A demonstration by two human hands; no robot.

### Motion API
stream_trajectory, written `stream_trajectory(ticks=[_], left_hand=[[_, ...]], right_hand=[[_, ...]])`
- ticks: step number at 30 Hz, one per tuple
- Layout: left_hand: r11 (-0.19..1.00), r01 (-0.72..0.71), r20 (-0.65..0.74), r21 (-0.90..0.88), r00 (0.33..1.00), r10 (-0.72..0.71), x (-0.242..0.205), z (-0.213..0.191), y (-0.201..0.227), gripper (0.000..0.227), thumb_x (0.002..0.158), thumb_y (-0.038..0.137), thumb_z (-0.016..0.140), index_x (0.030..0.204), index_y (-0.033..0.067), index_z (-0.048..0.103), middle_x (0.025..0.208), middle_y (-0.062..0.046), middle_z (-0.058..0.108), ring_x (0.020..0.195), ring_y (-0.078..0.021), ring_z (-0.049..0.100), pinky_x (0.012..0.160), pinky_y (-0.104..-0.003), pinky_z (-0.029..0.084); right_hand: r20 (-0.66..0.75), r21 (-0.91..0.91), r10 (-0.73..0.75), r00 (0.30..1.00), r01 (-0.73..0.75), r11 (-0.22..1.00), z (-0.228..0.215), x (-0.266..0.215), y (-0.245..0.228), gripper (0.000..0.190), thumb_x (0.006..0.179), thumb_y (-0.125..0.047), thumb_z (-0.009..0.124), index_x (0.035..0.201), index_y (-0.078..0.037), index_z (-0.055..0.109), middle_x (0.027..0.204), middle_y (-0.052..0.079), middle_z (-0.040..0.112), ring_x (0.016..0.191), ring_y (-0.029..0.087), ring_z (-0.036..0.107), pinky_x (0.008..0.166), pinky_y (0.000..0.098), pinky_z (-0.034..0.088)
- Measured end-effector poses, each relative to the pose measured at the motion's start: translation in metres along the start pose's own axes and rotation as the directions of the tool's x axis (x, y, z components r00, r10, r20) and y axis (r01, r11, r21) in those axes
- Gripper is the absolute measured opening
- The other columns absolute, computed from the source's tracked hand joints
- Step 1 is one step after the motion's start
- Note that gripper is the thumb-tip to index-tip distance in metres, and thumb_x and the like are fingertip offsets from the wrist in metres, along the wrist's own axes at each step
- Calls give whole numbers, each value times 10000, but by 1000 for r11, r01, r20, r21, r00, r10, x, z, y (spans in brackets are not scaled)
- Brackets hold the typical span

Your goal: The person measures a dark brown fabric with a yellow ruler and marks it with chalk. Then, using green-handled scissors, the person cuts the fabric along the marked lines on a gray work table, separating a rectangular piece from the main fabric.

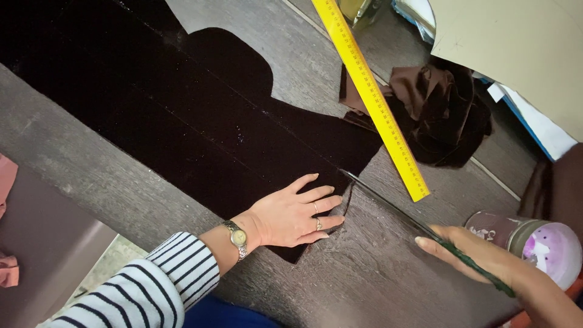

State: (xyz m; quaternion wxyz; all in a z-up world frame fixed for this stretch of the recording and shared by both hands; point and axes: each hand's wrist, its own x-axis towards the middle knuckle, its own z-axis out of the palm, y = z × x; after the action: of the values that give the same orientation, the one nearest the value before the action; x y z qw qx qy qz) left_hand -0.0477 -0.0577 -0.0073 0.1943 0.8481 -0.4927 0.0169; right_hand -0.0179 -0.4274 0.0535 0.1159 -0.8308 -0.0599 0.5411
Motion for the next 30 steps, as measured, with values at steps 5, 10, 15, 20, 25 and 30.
stream_trajectory(ticks=[5,10,15,20,25,30], left_hand=[[1000,3,-3,-7,1000,-3,1,-3,0,419,971,419,413,1320,243,565,1355,-76,531,1281,-279,463,1117,-535,272],[1000,8,1,-8,1000,-8,0,-3,0,428,973,425,401,1325,244,564,1357,-73,535,1283,-280,465,1116,-533,271],[1000,9,-9,-24,1000,-9,0,-3,0,429,976,419,405,1326,229,565,1363,-78,527,1270,-274,469,1111,-534,281],[1000,10,-30,-25,999,-10,0,-2,0,419,977,416,403,1308,225,576,1353,-77,534,1267,-276,475,1110,-531,288],[1000,11,-31,-26,999,-12,-1,0,0,423,978,418,402,1312,224,573,1359,-80,532,1268,-275,476,1111,-530,289],[1000,8,-21,-18,1000,-8,-1,-1,0,435,975,430,402,1320,223,568,1358,-80,531,1271,-278,478,1112,-530,292]], right_hand=[[98,4,325,941,-327,945,-19,-31,-54,553,806,-670,372,1193,-282,447,1286,-123,487,1256,45,455,1118,271,315],[124,-16,394,911,-395,918,-23,-26,-82,707,799,-694,324,1454,-429,343,1502,-147,421,1430,63,362,1228,336,230],[81,-51,234,969,-230,972,-17,-4,-66,753,821,-690,321,1465,-300,310,1516,-33,372,1428,160,348,1210,376,250],[44,-28,115,992,-114,993,-11,6,-55,505,858,-626,361,1139,-213,436,1165,-41,503,1097,116,465,994,300,372],[-10,15,-11,1000,11,1000,-8,4,-55,390,909,-529,440,760,-181,536,764,-67,657,739,73,640,773,219,531],[114,-10,349,930,-350,937,-26,-20,-86,637,813,-661,342,1392,-431,479,1450,-156,512,1367,40,460,1181,278,301]])
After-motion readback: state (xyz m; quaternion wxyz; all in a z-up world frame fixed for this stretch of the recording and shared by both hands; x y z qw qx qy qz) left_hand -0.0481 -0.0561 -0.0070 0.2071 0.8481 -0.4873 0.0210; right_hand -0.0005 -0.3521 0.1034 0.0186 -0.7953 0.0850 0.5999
